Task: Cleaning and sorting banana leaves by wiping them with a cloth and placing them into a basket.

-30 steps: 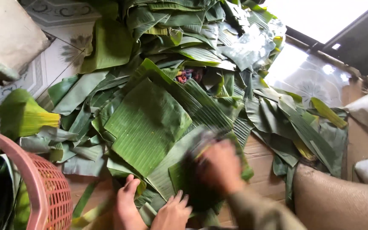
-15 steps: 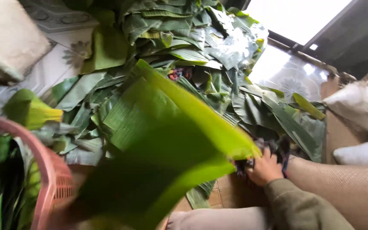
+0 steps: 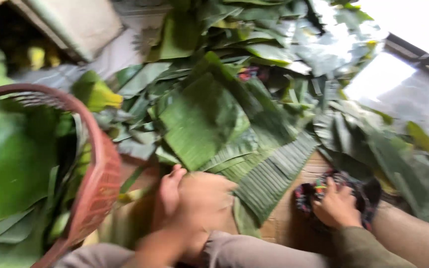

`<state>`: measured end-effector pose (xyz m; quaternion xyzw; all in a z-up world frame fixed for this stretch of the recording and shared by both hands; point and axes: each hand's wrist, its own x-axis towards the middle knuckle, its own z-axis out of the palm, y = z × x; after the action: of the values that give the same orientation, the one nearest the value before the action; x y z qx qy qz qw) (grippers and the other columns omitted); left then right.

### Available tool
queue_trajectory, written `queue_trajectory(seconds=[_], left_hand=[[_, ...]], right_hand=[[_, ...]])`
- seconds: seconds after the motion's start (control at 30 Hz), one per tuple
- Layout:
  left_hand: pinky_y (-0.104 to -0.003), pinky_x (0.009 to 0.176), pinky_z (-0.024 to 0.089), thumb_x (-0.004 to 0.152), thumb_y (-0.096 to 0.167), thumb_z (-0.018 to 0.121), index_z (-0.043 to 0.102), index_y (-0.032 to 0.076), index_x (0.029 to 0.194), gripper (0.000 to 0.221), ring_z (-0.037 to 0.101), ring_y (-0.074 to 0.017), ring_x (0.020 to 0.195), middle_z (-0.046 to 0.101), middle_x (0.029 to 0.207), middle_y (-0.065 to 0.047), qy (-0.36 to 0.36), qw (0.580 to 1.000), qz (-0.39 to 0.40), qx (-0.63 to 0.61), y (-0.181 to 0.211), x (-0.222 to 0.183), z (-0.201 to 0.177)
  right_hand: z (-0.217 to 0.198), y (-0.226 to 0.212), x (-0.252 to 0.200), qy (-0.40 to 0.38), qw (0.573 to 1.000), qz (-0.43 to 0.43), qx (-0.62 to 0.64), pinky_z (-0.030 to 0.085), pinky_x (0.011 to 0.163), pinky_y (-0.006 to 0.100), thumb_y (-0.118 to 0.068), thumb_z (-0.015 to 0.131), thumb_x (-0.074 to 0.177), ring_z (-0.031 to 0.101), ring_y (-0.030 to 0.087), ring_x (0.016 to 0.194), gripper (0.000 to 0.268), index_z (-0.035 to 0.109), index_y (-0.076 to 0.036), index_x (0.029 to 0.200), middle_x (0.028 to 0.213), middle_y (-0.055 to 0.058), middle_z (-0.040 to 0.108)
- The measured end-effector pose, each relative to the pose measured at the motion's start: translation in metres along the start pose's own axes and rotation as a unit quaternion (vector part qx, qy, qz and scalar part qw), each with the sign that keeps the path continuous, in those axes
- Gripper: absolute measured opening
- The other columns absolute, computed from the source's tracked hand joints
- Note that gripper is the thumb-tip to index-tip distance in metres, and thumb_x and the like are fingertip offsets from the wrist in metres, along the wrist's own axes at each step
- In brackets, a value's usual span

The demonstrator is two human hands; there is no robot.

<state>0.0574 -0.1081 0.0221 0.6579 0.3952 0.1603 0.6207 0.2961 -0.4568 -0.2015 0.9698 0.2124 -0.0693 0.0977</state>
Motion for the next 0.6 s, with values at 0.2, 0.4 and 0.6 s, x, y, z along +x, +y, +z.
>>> queue_trajectory(seconds=[0.2,0.4,0.6], left_hand=[[-0.067,0.117,0.021,0.068,0.072,0.073,0.031,-0.004,0.156,0.124,0.024,-0.0462,0.153,0.028,0.165,-0.027,-0.267,0.694,0.428,0.514,-0.139,0.025,0.140],[-0.064,0.118,0.029,0.093,0.014,0.050,0.051,-0.002,0.146,0.056,0.033,-0.0385,0.153,0.038,0.164,-0.020,-0.234,0.730,0.429,0.478,-0.151,0.025,0.136],[-0.039,0.083,0.057,0.081,0.005,0.048,0.071,0.004,0.113,0.040,0.072,-0.0323,0.099,0.076,0.115,-0.011,-0.272,0.869,0.365,0.195,-0.032,0.012,0.071]], right_hand=[[-0.077,-0.032,-0.014,-0.119,0.985,0.114,0.051,0.058,0.088,0.055,-0.066,0.061,0.079,0.066,0.050,0.108,0.097,0.032,-0.025,0.162,0.138,0.028,0.047],[-0.075,-0.028,-0.007,-0.154,0.980,0.111,0.054,0.053,0.092,0.058,-0.064,0.056,0.083,0.059,0.050,0.115,0.097,0.025,-0.021,0.164,0.139,0.029,0.043],[-0.085,-0.033,-0.006,-0.190,0.974,0.111,0.055,0.052,0.093,0.058,-0.048,0.056,0.085,0.056,0.049,0.117,0.095,0.013,-0.021,0.166,0.141,0.029,0.038]])
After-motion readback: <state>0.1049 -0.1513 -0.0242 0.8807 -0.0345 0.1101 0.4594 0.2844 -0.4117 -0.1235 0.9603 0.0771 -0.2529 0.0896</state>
